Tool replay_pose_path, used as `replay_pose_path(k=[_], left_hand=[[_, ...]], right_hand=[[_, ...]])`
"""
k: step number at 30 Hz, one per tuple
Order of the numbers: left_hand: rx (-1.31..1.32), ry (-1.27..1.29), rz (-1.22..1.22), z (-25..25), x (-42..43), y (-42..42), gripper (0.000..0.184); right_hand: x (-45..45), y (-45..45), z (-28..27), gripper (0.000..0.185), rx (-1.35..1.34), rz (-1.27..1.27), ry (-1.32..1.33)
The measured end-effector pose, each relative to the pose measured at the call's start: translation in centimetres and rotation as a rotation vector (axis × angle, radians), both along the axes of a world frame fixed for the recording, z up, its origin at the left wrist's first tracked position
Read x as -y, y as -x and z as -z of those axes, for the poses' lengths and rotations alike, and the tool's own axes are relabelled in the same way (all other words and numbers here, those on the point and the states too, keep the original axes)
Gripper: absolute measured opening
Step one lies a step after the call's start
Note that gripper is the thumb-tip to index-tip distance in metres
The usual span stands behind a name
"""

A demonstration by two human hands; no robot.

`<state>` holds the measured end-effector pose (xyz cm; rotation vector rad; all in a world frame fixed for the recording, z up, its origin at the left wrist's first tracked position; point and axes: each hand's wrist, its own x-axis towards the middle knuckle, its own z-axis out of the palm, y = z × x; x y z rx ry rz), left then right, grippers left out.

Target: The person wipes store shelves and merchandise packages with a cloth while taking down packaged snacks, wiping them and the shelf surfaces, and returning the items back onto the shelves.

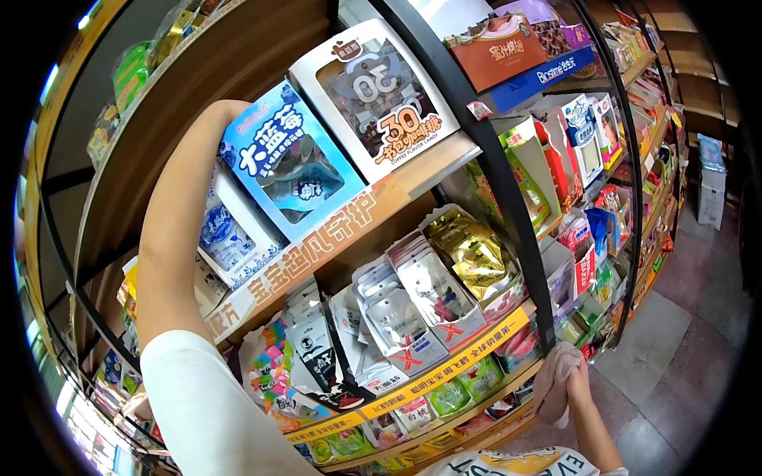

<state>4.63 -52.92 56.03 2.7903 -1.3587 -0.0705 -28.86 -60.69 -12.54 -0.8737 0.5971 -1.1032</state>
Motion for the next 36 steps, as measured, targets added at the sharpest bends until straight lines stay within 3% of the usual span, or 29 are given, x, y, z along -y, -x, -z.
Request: replay_pose_path(k=[11,12,14,16,18,20,23,26,28,29,30,32,34,35,36], left_hand=[[0.052,0.047,0.178,0.1,-0.1,0.8,0.026],[0.127,0.049,0.220,-0.1,0.0,0.9,0.025],[0.592,0.099,0.140,0.0,-0.7,3.7,0.021],[0.582,0.542,0.155,-0.9,-2.5,4.4,0.017],[0.994,0.880,0.227,-1.2,-4.9,5.1,0.018],[1.389,1.079,0.430,-0.8,-7.0,6.0,0.025],[1.450,1.281,0.370,2.1,-10.5,9.3,0.033],[1.334,1.454,0.540,3.7,-14.1,10.1,0.037],[0.591,1.605,0.694,5.6,-15.4,11.0,0.033],[0.711,1.472,0.547,7.1,-16.3,11.5,0.033],[0.411,1.560,0.675,9.6,-15.6,12.4,0.034],[0.231,1.446,0.667,14.1,-15.1,11.9,0.033],[0.103,1.298,0.597,20.8,-14.3,13.2,0.032],[-0.051,1.359,0.488,24.7,-13.2,14.2,0.032],[-0.292,1.271,0.478,28.3,-13.0,14.8,0.033]], right_hand=[[-0.3,1.6,-0.7,0.039,0.026,0.030,-0.023],[-0.5,2.0,-0.9,0.038,-0.021,0.031,-0.001],[-1.2,2.7,-0.8,0.037,-0.064,0.040,0.025],[-1.7,3.2,-0.5,0.035,-0.006,0.079,0.008],[-2.0,3.3,1.0,0.035,0.006,0.105,0.027],[-2.4,3.3,1.0,0.035,-0.016,0.105,0.008],[-3.4,3.1,1.3,0.034,-0.071,0.081,0.010],[-3.3,2.3,1.1,0.034,-0.111,0.061,0.014],[-3.4,2.0,0.8,0.034,-0.141,0.041,0.036],[-3.5,1.6,0.2,0.034,-0.142,0.022,0.052],[-3.6,1.4,0.0,0.034,-0.146,0.000,0.065],[-3.8,1.1,-0.2,0.035,-0.123,-0.077,0.100],[-4.0,0.5,-0.3,0.041,-0.054,-0.116,0.094],[-3.2,0.2,1.9,0.044,0.000,-0.186,0.127],[-4.6,0.4,-1.5,0.036,0.075,-0.156,0.201]])
